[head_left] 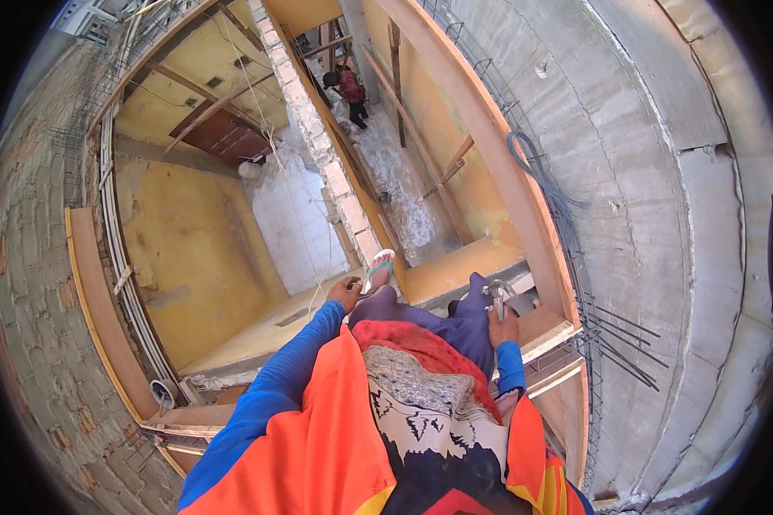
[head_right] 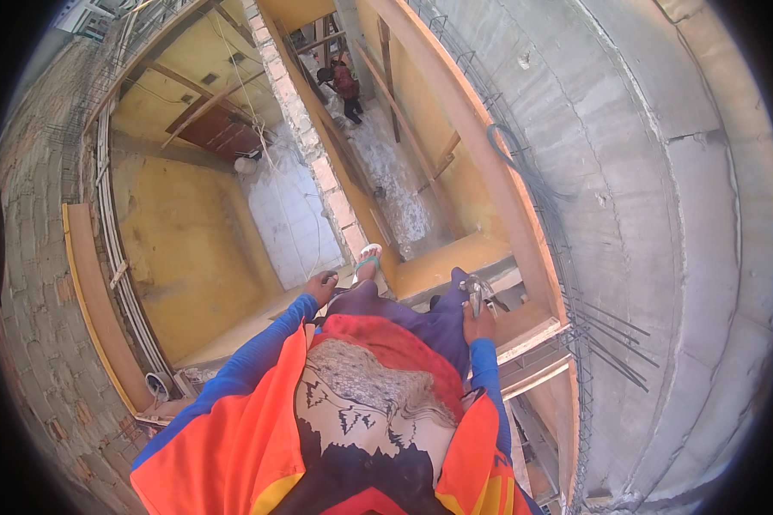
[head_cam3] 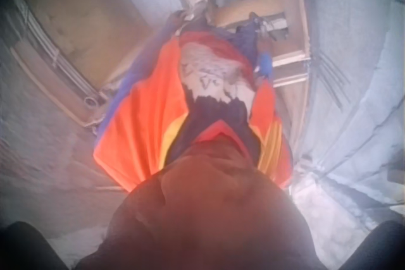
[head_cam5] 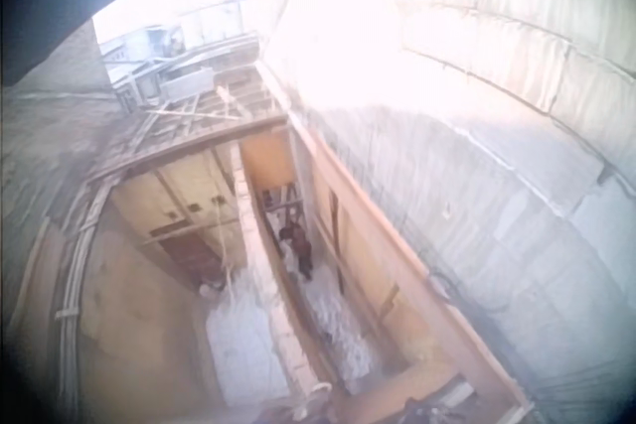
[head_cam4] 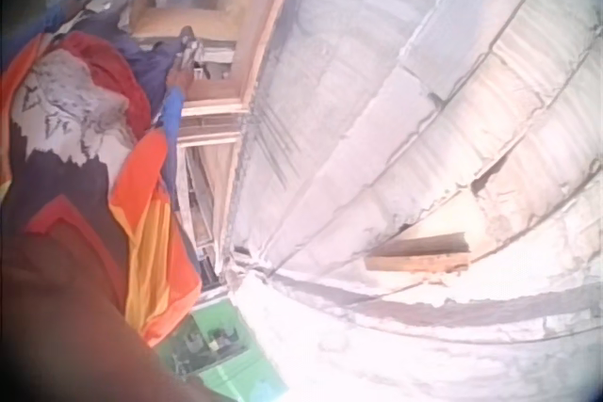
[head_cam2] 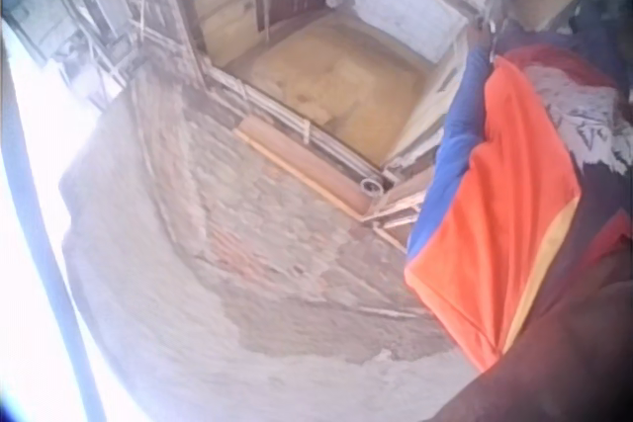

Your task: The person is assembling wooden formwork for a concrete structure at a construction site. They use a hammer to drive nails into wooden planks and rebar supports, securing the framework. The person also handles a bucket and a water bottle while working on the elevated structure.

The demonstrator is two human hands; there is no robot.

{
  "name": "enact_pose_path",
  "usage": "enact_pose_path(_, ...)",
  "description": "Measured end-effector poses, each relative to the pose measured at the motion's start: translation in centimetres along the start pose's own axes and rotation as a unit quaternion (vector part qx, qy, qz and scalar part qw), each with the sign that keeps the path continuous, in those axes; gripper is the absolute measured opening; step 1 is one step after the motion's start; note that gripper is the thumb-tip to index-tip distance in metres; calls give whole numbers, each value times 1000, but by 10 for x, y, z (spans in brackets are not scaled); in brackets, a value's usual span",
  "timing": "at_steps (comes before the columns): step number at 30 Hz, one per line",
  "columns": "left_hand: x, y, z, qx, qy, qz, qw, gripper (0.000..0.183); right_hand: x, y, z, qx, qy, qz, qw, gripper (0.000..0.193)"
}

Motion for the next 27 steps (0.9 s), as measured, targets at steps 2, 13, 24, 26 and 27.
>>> enact_pose_path(2, -16, 1, 1, -37, -9, -40, 998, 43, -8, -6, -15, -21, -13, 4, 1000, 49)
enact_pose_path(13, -18, -26, 11, -76, -40, -40, 996, 47, -3, -77, -7, -91, -100, -5, 991, 51)
enact_pose_path(24, -25, 87, -11, -117, -208, 137, 962, 62, -53, -201, 56, 90, -371, -111, 918, 36)
enact_pose_path(26, -20, 85, -2, -92, -178, 119, 972, 50, -57, -201, 63, 108, -365, -114, 918, 34)
enact_pose_path(27, -17, 84, 2, -76, -167, 111, 977, 45, -58, -199, 67, 126, -360, -109, 918, 34)
Point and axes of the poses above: each hand's wrist, its own x-axis towards the middle knuckle, its own z-axis out of the palm, y = z × x, the point moved 1 cm from there along x, towards the middle knuckle, and after that the axes turned 7 degrees about -x, right-handed, at the moved point
